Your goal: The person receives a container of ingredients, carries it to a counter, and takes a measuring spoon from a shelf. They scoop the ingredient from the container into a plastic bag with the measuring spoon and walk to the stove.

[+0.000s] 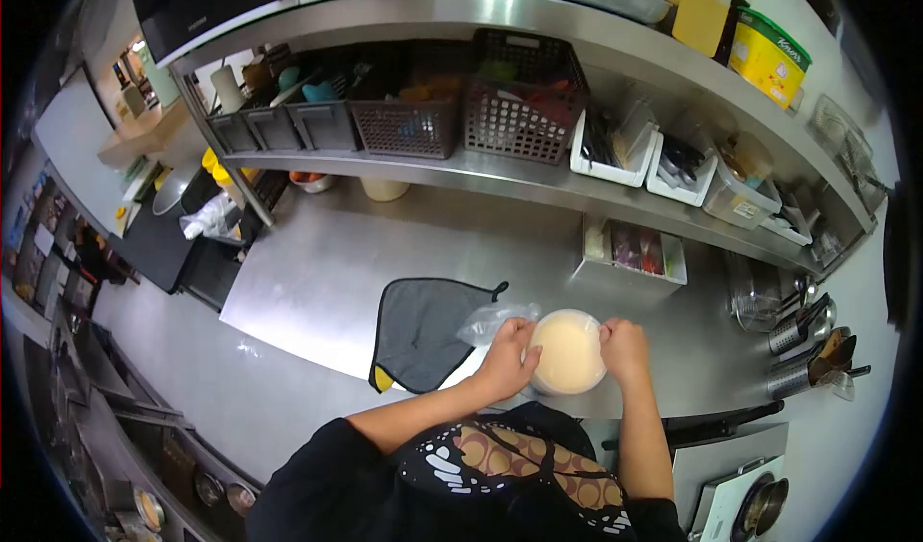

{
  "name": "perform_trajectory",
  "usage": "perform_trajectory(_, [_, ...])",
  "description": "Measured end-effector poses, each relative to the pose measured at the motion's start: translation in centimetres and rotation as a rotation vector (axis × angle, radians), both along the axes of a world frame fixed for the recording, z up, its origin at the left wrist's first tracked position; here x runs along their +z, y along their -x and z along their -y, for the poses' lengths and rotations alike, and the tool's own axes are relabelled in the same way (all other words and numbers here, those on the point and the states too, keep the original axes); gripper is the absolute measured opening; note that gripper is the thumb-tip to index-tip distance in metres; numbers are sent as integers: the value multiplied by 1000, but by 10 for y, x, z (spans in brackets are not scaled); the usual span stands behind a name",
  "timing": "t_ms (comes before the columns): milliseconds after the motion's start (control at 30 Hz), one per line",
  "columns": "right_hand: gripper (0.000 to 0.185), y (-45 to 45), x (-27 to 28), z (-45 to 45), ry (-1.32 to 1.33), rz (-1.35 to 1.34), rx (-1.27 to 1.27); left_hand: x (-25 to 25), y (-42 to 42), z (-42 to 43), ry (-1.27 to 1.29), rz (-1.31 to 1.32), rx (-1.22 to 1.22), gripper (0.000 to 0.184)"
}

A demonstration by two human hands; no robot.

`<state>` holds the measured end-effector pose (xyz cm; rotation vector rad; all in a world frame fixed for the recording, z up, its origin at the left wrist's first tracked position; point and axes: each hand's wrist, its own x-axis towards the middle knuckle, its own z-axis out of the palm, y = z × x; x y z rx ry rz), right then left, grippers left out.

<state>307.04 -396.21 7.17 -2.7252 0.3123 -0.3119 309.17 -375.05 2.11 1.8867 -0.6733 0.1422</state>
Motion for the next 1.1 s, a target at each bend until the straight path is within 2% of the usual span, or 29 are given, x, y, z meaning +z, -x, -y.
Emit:
perform_trajectory(67, [14,-2,-1,2,-7,4,21,3,-2,0,-44,25,4,39])
perform_trajectory(167, [16,-5,-7,11,-229,19,28,15,-5,-1,-52,-27,12,38])
perform_trajectory(367, [23,1,-25,44,-550,-169,148,22,-2,-1,-92,-190,97,35])
perform_trajectory(467, [26,-5,15,29,-495,-173,183,22,-1,1,-95,-240,155,32])
perform_trajectory(533, [26,-7,31,18,-488,-56,265,24,1,1,-147,-294,201,26])
perform_trajectory(600, [26,-5,44,12,-423,17,342,22,4,-2,-43,-230,244,26])
perform_trajectory(700, [23,0,43,16,-595,-28,315,27,4,-14,140,-163,329,27])
perform_trajectory(767, [20,4,39,30,-732,5,264,31,7,-27,120,-301,422,22])
perform_trajectory(867, [12,14,56,72,-888,108,85,21,7,-45,125,-242,492,14])
perform_trajectory(900, [8,15,58,91,-873,201,64,21,7,-50,140,-249,503,16])
perform_trajectory(967, [6,21,57,129,-761,321,50,33,12,-60,-88,-87,454,21])
perform_trajectory(1033, [9,22,43,142,-558,314,-24,32,16,-61,-153,-9,481,26])
perform_trajectory(1100, [14,22,22,153,-298,311,-12,30,21,-59,-141,-85,510,27])
